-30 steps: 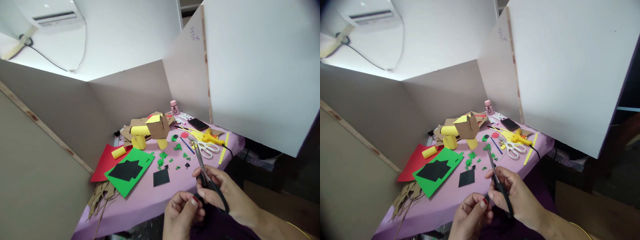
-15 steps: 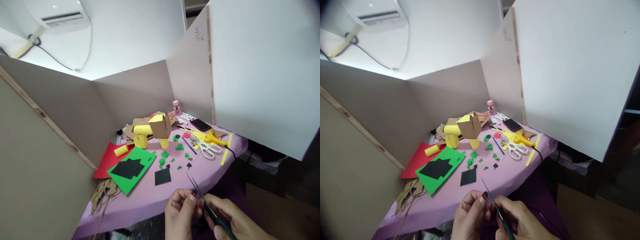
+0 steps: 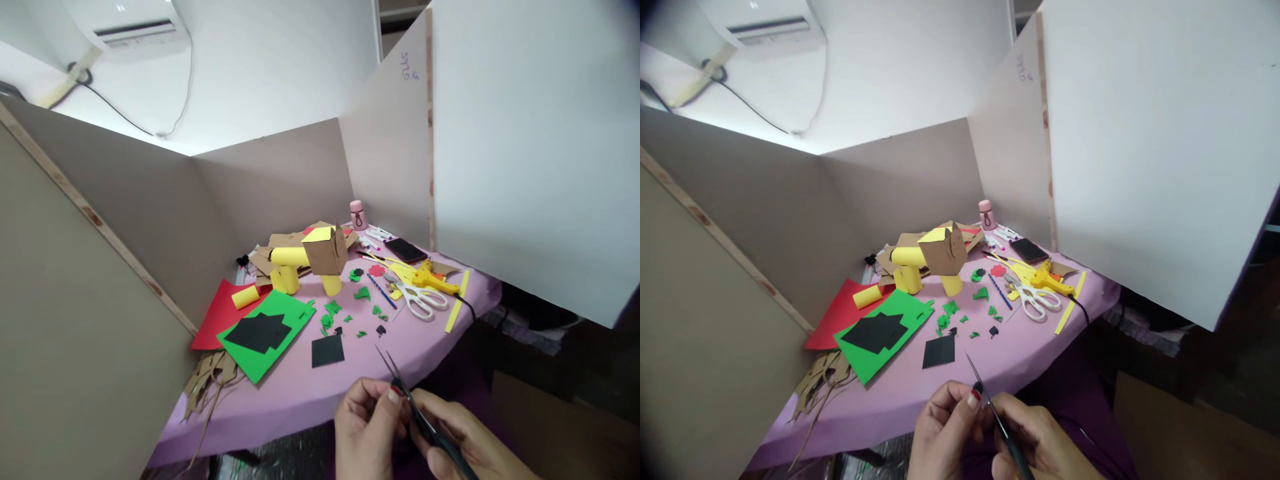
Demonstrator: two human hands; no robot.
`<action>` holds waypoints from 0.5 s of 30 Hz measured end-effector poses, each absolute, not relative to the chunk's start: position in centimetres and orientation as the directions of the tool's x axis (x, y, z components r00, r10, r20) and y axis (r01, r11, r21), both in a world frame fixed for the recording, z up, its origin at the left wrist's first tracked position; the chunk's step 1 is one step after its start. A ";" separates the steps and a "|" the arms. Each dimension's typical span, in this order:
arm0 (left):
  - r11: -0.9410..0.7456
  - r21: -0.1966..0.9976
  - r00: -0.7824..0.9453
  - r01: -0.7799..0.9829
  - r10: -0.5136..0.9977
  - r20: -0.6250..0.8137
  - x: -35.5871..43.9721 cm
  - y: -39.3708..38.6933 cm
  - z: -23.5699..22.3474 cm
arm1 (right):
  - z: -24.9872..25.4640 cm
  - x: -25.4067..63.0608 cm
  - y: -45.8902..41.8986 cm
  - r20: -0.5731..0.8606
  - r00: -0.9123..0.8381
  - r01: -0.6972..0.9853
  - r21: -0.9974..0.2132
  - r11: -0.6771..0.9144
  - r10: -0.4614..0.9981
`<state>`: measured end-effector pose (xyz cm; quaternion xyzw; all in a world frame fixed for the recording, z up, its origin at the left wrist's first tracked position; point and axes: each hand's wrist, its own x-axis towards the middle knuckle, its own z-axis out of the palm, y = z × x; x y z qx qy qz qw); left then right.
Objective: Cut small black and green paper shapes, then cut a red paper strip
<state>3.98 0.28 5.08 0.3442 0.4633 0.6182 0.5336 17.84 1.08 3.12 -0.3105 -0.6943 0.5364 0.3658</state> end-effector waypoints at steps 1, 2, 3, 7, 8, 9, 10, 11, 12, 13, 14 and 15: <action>-0.006 0.939 -0.195 -0.344 0.979 -0.065 4.0 0.3 5.2 | 3.2 17.8 1.1 0.173 -0.538 0.044 -0.972 0.233 0.825; -0.009 0.938 -0.195 -0.347 0.979 -0.063 4.0 0.3 5.3 | 3.2 17.8 1.1 0.174 -0.537 0.046 -0.971 0.235 0.825; -0.009 0.936 -0.196 -0.351 0.979 -0.064 4.0 0.2 5.4 | 3.2 17.8 1.1 0.176 -0.536 0.049 -0.970 0.238 0.826; 0.005 0.927 -0.192 -0.376 0.978 -0.083 4.0 0.2 5.7 | 3.1 17.9 1.2 0.166 -0.532 0.086 -0.965 0.248 0.831; 0.009 0.925 -0.191 -0.380 0.978 -0.088 3.9 0.2 5.7 | 3.0 17.9 1.3 0.165 -0.528 0.097 -0.963 0.252 0.833; 0.013 0.924 -0.191 -0.381 0.977 -0.092 3.9 0.2 5.7 | 3.0 18.0 1.3 0.165 -0.523 0.106 -0.961 0.256 0.836; 0.015 0.925 -0.193 -0.380 0.977 -0.095 3.8 0.2 5.7 | 3.0 18.1 1.3 0.168 -0.518 0.111 -0.959 0.261 0.838; 0.015 0.925 -0.196 -0.379 0.976 -0.096 3.8 0.1 5.7 | 3.0 18.1 1.2 0.171 -0.513 0.115 -0.957 0.265 0.841; 0.014 0.925 -0.197 -0.379 0.976 -0.095 3.8 0.1 5.8 | 3.0 18.2 1.2 0.173 -0.510 0.118 -0.956 0.268 0.842; 0.013 0.925 -0.197 -0.379 0.976 -0.095 3.8 0.1 5.8 | 3.1 18.3 1.2 0.174 -0.510 0.121 -0.955 0.271 0.842; 0.014 0.924 -0.196 -0.381 0.976 -0.096 3.8 0.1 5.9 | 3.1 18.3 1.1 0.174 -0.510 0.125 -0.954 0.273 0.843; 0.015 0.923 -0.195 -0.384 0.976 -0.098 3.8 0.1 6.0 | 3.1 18.4 1.1 0.173 -0.509 0.130 -0.953 0.275 0.843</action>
